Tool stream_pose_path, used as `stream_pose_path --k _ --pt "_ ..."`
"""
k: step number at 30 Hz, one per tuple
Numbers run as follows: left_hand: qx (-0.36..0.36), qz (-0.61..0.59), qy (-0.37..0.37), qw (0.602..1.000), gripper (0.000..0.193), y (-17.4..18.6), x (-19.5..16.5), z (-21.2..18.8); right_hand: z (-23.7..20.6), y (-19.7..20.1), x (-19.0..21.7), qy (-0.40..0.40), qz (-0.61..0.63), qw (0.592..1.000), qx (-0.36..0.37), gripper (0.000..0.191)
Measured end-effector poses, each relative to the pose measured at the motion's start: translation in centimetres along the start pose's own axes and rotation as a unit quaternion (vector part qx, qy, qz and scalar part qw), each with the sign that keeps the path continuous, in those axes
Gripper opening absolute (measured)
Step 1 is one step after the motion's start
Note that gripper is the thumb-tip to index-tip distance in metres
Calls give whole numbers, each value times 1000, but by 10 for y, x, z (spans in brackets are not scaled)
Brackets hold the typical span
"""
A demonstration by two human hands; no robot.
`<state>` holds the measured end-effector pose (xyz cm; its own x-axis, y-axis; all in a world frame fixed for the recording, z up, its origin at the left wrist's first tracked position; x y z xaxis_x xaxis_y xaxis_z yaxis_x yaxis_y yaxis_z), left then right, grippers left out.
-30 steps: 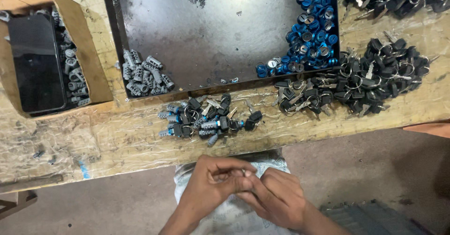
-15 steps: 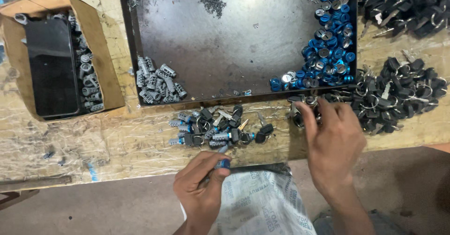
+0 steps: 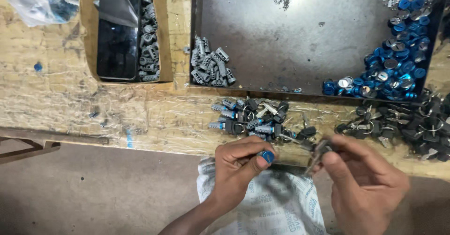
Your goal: The person picks small metal lock parts, keys and blue caps from a metal tray and a cardboard box on the workbench, fits the parts together by hand to assemble padlock components, and places the finished assemblies in piles on the bench, repeating the cycle with new parts.
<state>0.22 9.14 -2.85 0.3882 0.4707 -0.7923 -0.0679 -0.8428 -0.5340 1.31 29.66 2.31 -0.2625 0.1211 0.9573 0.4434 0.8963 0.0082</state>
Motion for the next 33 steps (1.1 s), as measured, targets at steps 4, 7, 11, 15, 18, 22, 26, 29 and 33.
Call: stream_pose_path --k 4,7,11,15,18,22,26,29,33 --pt "-3 36 -51 998 33 2 -12 -8 -20 -27 6 48 -100 993 30 13" --pt "-73 92 -75 990 32 10 -17 -15 -33 -36 15 76 -214 974 20 8" --pt "-95 171 -163 967 25 10 -27 -27 -51 -51 30 163 -270 949 -2 12" --pt "-98 209 -162 959 21 15 -24 -33 -55 -48 19 90 -282 955 -16 7" --pt "-84 161 -114 977 18 24 -17 -28 -55 -52 13 161 -276 947 -29 13" --pt "1 133 -25 991 18 31 -7 -17 -51 -53 3 257 -253 933 7 19" --pt "-17 77 42 996 16 29 7 -12 -42 -57 -9 282 -280 917 39 20" --pt "-68 126 -7 990 16 23 1 -4 -34 -61 -7 357 -260 894 80 19" --pt "-74 296 -67 950 17 8 -18 11 0 -55 -5 302 -307 886 172 6"
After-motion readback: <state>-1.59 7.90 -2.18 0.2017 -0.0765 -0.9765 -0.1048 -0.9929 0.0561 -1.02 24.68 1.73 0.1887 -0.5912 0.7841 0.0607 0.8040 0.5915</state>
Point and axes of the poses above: each hand's wrist, its own z-axis towards the middle knuckle, its own y-axis out of the back of the hand, x = y × z, the point moved 7 cm from there along z, towards the middle knuckle, and after that the axes turned 7 degrees about -z, right-handed, at the moved point
